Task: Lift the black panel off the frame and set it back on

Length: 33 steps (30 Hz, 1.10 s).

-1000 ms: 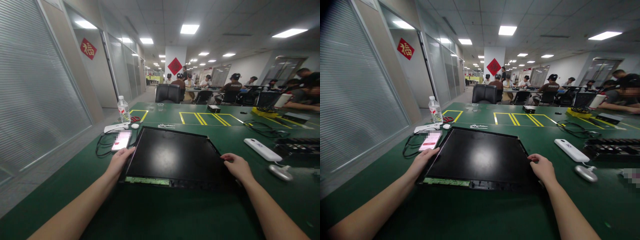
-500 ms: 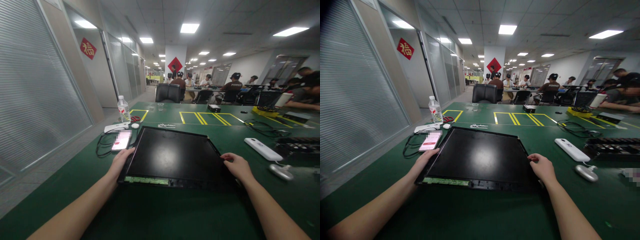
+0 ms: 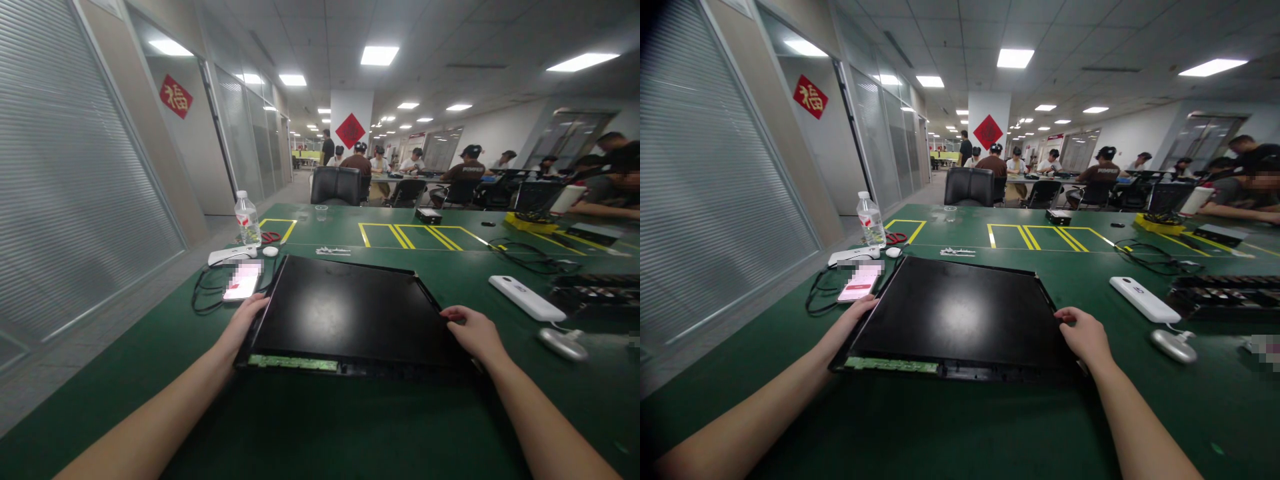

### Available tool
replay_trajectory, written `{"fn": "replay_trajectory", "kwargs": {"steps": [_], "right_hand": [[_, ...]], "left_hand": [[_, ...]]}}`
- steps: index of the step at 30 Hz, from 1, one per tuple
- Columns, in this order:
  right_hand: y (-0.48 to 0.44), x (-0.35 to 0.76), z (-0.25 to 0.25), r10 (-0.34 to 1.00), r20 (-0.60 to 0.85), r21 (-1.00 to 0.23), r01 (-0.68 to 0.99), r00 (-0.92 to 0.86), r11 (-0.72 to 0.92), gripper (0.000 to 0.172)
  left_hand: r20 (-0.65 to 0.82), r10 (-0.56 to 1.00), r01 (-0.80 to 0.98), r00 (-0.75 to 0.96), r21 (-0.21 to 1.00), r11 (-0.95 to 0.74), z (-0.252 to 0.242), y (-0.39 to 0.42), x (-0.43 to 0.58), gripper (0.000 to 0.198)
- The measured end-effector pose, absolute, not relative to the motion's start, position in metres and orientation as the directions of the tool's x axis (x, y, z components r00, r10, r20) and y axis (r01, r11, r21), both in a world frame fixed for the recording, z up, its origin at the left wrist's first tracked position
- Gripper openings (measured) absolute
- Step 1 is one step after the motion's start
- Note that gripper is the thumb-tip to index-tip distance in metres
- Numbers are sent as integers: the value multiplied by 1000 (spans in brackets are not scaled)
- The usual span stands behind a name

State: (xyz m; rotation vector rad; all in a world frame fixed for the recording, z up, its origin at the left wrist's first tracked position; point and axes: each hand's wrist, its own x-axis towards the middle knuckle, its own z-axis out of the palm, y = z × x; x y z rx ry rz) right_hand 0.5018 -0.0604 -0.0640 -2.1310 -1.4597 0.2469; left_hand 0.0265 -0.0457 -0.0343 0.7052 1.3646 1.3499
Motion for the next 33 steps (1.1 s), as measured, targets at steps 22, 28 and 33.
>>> {"fn": "replay_trajectory", "kwargs": {"steps": [22, 28, 33], "right_hand": [[-60, 501, -64, 912, 148, -537, 806, 383, -251, 29], [-62, 499, -64, 908, 181, -536, 812, 379, -232, 28], [-62, 499, -64, 908, 183, -532, 815, 377, -231, 28]], "left_hand": [[-312, 946, -262, -87, 923, 281, 0, -67, 35, 35], [-302, 949, -206, -84, 938, 280, 4, -69, 35, 34], [-277, 958, -202, -68, 945, 259, 1, -68, 33, 36]]}}
